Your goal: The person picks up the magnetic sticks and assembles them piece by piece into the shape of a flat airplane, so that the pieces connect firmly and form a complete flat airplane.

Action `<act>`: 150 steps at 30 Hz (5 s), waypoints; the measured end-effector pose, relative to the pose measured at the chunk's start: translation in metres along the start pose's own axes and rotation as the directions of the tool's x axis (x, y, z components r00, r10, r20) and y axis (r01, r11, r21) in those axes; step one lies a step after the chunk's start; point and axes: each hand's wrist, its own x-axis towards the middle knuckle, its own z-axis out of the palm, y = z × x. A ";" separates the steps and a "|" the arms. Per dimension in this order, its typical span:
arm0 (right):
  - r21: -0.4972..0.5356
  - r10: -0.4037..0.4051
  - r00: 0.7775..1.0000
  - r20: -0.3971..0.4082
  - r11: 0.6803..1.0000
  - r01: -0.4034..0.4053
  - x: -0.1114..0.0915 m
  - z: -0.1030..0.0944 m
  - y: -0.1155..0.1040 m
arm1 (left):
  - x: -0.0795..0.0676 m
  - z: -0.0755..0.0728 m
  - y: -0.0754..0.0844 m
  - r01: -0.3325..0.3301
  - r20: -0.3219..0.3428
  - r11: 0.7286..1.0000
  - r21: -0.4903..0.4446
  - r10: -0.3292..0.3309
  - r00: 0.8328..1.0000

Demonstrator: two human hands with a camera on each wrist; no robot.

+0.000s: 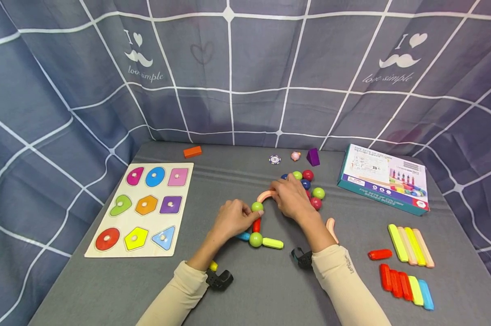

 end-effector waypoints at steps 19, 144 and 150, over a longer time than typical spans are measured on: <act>0.271 0.141 0.989 -0.054 0.955 -0.121 -0.014 0.000 0.003 | 0.030 0.014 0.004 0.029 -0.010 0.999 -0.024 -0.029 1.000; 0.560 0.097 0.990 0.106 0.817 -0.140 -0.119 -0.018 -0.001 | -0.016 0.007 0.028 -0.530 0.267 0.811 0.247 0.469 0.842; 0.576 0.083 0.986 0.143 0.803 -0.151 -0.123 -0.017 -0.006 | -0.014 0.007 0.026 -0.528 0.249 0.814 0.242 0.474 0.845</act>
